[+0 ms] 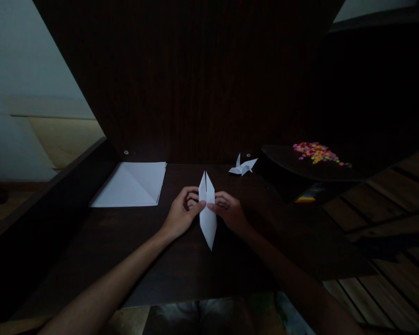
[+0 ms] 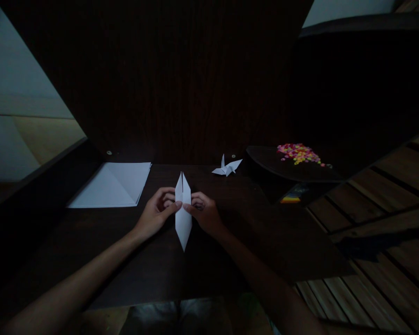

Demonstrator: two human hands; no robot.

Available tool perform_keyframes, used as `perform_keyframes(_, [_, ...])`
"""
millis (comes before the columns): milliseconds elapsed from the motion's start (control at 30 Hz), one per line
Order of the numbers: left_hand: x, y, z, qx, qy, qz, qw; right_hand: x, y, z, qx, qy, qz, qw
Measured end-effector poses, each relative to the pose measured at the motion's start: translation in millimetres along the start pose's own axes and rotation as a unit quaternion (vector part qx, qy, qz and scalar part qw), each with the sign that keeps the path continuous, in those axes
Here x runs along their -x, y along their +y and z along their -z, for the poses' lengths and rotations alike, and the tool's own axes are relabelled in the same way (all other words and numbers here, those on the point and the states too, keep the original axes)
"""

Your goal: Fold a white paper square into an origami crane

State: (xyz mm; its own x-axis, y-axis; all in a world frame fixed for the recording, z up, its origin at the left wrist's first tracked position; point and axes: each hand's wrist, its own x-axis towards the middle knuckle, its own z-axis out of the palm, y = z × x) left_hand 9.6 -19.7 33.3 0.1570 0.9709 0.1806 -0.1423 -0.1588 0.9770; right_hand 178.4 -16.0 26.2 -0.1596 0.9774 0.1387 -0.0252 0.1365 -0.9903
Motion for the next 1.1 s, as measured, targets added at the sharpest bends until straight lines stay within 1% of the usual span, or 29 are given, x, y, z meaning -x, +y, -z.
perform_keyframes(133, [-1,1,1,-0.003,0.023,-0.001,1.0,1,0,0,-0.007,-0.014,0.001,1.0])
perform_keyframes(233, [-2,2,1,-0.004,0.026,0.002,1.0,2,-1,0,-0.016,-0.022,-0.004,1.0])
perform_keyframes(433, [-2,6,1,-0.009,0.017,0.01,1.0,3,-2,-2,-0.055,-0.05,-0.051,0.996])
perform_keyframes(533, [-1,8,1,-0.016,0.007,0.022,1.0,3,-3,-3,-0.061,-0.04,-0.055,0.996])
perform_keyframes(700, [-1,8,1,-0.036,0.0,0.032,0.999,2,-6,-4,-0.035,-0.014,-0.043,0.998])
perform_keyframes(867, [0,6,-1,-0.029,-0.022,0.046,0.998,3,-6,-4,-0.011,-0.016,-0.045,0.999])
perform_keyframes(1000, [1,5,-4,-0.025,-0.036,0.05,0.998,4,-5,-7,0.014,-0.002,-0.03,0.999])
perform_keyframes(1100, [2,5,-7,-0.012,-0.048,0.061,0.997,7,-6,-11,0.003,0.008,-0.038,0.999])
